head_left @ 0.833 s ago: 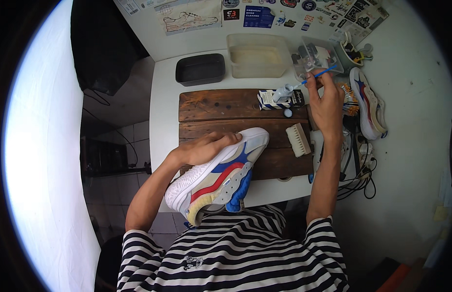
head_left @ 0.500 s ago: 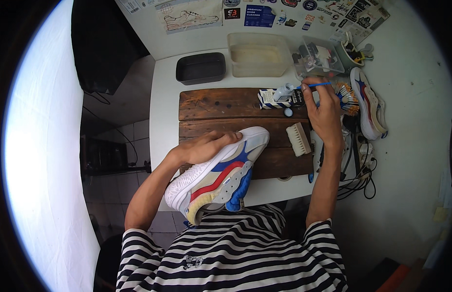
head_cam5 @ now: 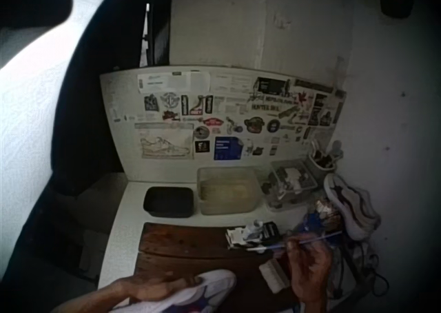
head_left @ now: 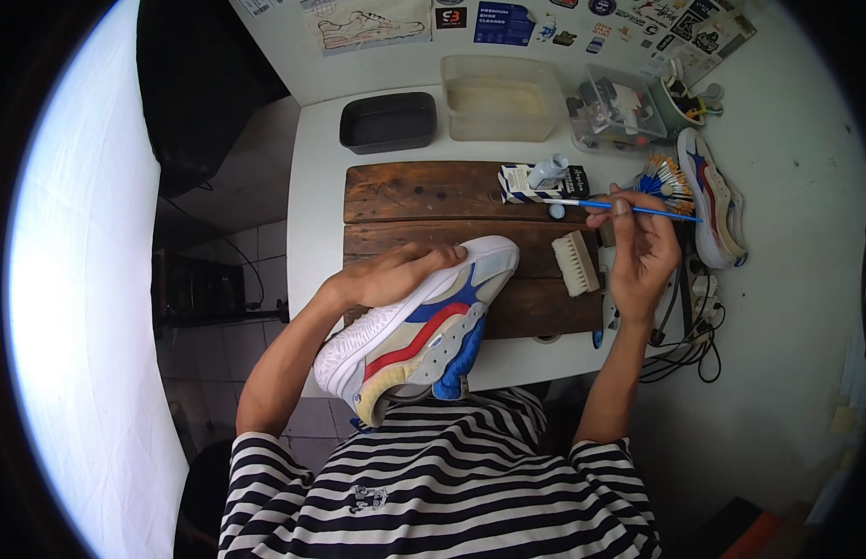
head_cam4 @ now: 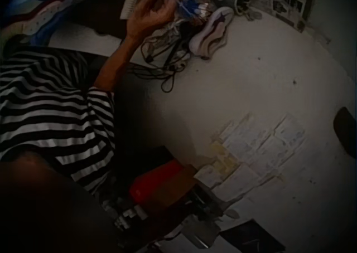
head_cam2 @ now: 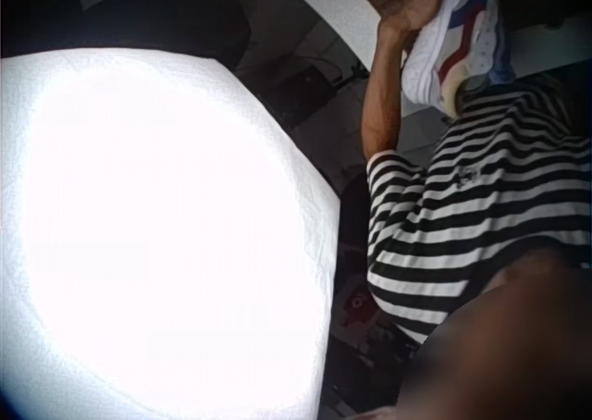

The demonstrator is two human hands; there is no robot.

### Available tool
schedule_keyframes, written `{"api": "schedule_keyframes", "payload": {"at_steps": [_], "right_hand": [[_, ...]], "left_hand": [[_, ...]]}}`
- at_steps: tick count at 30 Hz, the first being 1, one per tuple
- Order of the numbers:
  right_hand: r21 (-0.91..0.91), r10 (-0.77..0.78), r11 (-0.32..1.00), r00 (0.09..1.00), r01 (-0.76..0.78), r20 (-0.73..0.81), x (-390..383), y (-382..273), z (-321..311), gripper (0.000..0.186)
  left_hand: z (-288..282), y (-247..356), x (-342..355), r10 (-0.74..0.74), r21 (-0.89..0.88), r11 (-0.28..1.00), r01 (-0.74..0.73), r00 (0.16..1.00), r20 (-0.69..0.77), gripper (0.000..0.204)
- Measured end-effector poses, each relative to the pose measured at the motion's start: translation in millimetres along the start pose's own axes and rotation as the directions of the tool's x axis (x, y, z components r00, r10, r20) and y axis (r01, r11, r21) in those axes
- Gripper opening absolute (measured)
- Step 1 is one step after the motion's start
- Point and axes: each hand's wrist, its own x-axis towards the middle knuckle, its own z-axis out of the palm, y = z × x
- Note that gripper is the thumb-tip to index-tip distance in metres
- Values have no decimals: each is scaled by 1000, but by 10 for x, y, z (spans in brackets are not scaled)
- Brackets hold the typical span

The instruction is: Painting the white rubber midsole of a sneaker with white paint using a small brush.

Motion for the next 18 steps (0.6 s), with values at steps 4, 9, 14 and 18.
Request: {"api": "schedule_keyframes", "payload": {"at_steps": [4,9,14,18], "right_hand": [[305,194,934,981,-188,9,-430,-113,195,18],[336,143,932,990,-136,3,-716,-133,359,13],[317,132,940,991,-124,-4,-747,-202,441,14],[314,126,941,992,-127,24,-777,-202,471,14]], "left_hand": [[20,-54,32,0,7,1000,0,1000,-18,68],[25,-45,72,1,10,1000,-1,1000,-25,61],[80,-281,227,109,65,992,-106,993,-42,54],[74,-165,164,35,62,998,-31,998,-53,55]]}}
